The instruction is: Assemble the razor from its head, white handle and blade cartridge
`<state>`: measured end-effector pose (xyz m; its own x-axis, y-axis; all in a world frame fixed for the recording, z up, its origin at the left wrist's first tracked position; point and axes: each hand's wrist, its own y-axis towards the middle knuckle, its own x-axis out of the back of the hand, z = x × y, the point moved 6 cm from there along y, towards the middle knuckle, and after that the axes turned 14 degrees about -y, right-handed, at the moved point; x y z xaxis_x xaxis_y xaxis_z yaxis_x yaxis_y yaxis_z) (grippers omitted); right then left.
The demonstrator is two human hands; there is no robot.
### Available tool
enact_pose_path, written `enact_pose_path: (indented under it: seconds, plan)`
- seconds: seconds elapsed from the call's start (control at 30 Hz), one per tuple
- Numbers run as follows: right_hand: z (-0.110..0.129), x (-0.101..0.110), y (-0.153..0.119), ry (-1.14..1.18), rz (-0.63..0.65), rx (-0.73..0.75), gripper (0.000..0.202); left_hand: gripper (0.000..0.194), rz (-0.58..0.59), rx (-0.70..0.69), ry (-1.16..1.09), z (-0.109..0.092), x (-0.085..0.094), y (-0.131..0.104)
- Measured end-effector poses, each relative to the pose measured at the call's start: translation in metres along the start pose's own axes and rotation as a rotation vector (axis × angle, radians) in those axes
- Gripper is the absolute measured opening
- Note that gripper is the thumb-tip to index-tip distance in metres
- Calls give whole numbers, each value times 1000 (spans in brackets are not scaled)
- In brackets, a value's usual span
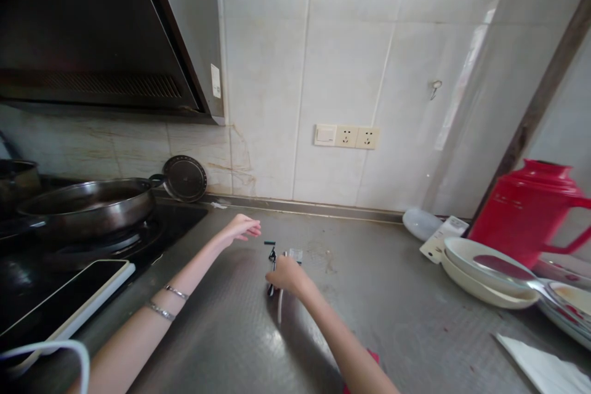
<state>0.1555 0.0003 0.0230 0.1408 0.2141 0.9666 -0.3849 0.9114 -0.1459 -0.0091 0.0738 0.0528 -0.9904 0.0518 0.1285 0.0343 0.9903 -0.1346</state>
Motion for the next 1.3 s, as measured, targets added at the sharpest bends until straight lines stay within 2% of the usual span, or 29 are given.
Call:
enact_pose_path:
  seconds: [0.1,0.27,0.43,0.53,0.67,0.83,0.97,1.1,1.3]
  plan:
    - [2,1,-3,-9,35,-6,21,38,1,12,6,0,-2,-1]
    - [2,3,-5,-71,17,-40,22,37,18,26,96,0,-6,-2]
    - [0,6,-2,-10,26,38,25,38,28,-45,298,-1,-11,2]
    - [-8,25,-1,11,-44,42,31,32,-4,-134,409,-1,-13,6]
    - [-35,62,-4,47,-158,-37,36,25,-76,-305,546,0,-15,7]
    - [-73,92,-7,82,-261,-89,34,25,-39,-437,672,18,-23,4]
    - [-89,97,-6,92,-295,-118,32,22,47,-532,858,30,-30,4]
    - [-92,97,-4,90,-321,-123,30,25,32,-602,921,32,-33,4]
    - [-92,99,-5,99,-343,-107,29,26,31,-636,962,32,-37,4]
